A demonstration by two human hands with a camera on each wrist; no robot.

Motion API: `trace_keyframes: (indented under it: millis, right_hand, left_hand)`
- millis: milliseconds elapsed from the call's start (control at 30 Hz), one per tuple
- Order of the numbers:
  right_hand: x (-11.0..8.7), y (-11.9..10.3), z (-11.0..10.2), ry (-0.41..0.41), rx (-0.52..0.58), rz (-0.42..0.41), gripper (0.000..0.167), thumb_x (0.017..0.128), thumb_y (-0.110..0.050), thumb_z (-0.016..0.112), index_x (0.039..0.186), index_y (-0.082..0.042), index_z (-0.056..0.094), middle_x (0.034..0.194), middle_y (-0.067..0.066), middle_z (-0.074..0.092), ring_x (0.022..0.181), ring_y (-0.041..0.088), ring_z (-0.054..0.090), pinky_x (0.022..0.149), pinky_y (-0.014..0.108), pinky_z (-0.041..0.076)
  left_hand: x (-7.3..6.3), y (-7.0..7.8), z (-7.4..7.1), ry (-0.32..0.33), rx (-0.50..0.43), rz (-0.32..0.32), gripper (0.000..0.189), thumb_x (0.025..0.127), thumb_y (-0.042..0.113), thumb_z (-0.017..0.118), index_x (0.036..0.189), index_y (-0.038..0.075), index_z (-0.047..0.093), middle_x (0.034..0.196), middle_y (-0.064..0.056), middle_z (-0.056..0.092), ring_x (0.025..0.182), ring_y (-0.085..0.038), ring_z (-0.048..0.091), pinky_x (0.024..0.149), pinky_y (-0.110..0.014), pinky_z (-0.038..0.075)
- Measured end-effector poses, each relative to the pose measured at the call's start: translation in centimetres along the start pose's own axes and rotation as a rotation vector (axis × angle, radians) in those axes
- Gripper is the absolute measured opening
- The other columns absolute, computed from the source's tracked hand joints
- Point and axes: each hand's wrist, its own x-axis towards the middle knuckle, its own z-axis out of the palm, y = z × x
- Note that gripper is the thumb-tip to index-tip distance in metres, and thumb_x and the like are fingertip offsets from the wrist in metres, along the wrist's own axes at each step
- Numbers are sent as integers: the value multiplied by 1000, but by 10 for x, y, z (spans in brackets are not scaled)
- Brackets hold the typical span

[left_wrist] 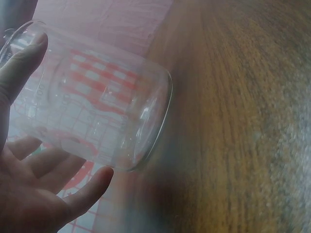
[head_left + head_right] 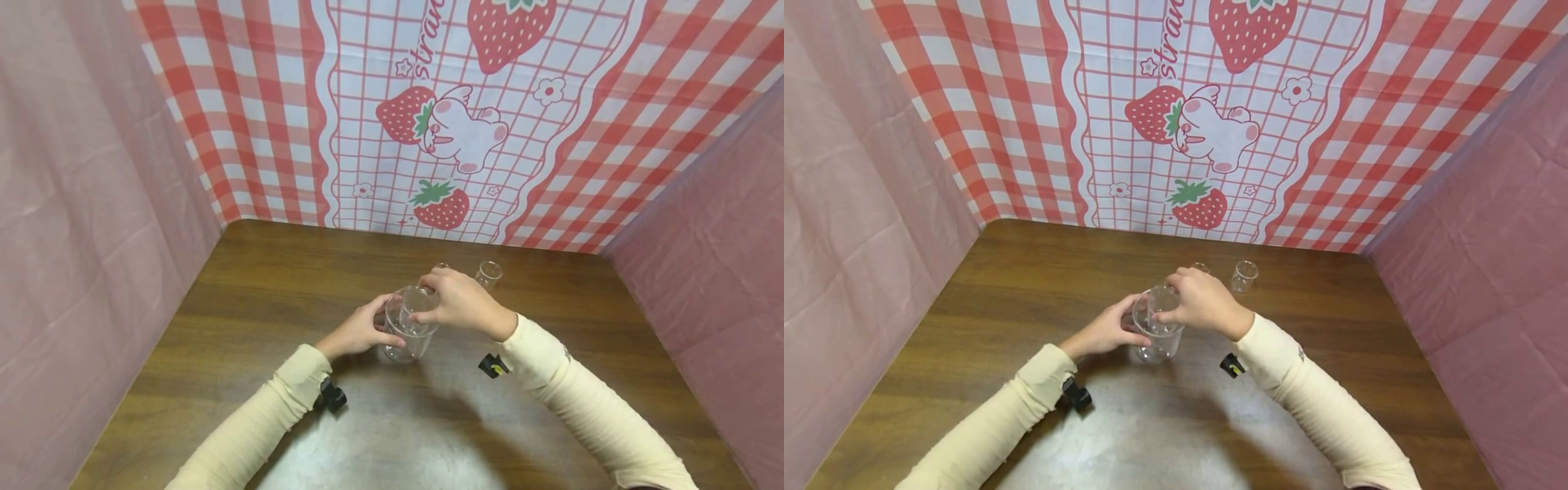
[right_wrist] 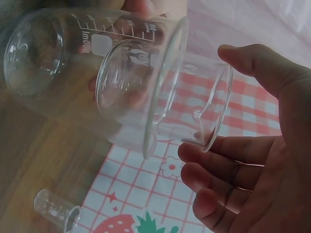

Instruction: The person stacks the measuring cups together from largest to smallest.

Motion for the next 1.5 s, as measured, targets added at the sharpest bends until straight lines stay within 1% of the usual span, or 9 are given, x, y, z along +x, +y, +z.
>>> trace_keyframes:
  millis: [67,167,233,467,800,1067,1300,1367,1500]
  right_hand:
    - [0,-1,2,-16,-7,7,54,70,-47,82,101,-3,70,92,8,69,79,17,61,68,34,56]
    - [1,-2,4,-35,-17,11,56,71,-47,81,104,-3,70,96,9,71,83,19,64,72,37,58]
    - [1,-3,6,-41,-25,7,57,72,-47,81,105,-2,70,97,10,71,83,20,65,73,37,58]
    - [4,-4,11,-60,-45,9,56,71,-48,81,103,-3,71,96,9,72,81,20,65,70,37,58]
    - [7,-5,18,-111,-59,38,54,71,-48,80,100,-4,70,91,7,70,75,17,62,63,33,56]
    - [10,-8,21,-121,-94,35,55,71,-47,80,104,-4,71,98,8,72,84,21,66,71,37,59]
    - [11,-10,25,-142,-115,17,53,71,-46,81,101,-4,72,91,6,71,75,19,63,62,33,57]
    - [12,-10,26,-143,-123,11,52,71,-46,81,101,-4,72,91,6,71,76,20,64,64,34,58]
    - [14,-11,26,-153,-138,18,53,72,-47,81,103,-5,73,95,8,73,83,24,68,71,38,60]
  left_hand:
    - [3,-10,2,5,6,-6,84,78,6,80,146,-4,32,148,-25,43,132,-41,48,101,-43,53]
    - [4,-13,2,12,4,-6,84,78,8,81,147,-2,32,148,-23,44,133,-39,48,101,-42,53]
    - [4,-14,3,17,1,-8,85,78,9,81,147,0,33,148,-22,45,133,-37,49,101,-41,54]
    - [3,-14,2,24,-8,2,85,77,12,82,146,1,34,149,-21,45,131,-36,51,99,-37,55]
    - [3,-17,4,32,-13,10,84,76,10,83,145,1,36,148,-21,45,131,-37,51,99,-36,55]
    - [4,-15,2,30,-19,0,83,76,8,82,145,2,36,150,-19,44,131,-36,51,100,-39,54]
    - [3,-16,2,24,-30,-1,85,77,7,81,147,1,34,149,-21,43,132,-38,49,100,-41,54]
    - [3,-16,3,23,-28,-3,85,77,7,81,147,2,34,148,-21,45,131,-37,50,100,-40,54]
    - [4,-14,2,25,-27,1,84,76,8,82,146,3,35,146,-20,47,129,-36,53,99,-36,55]
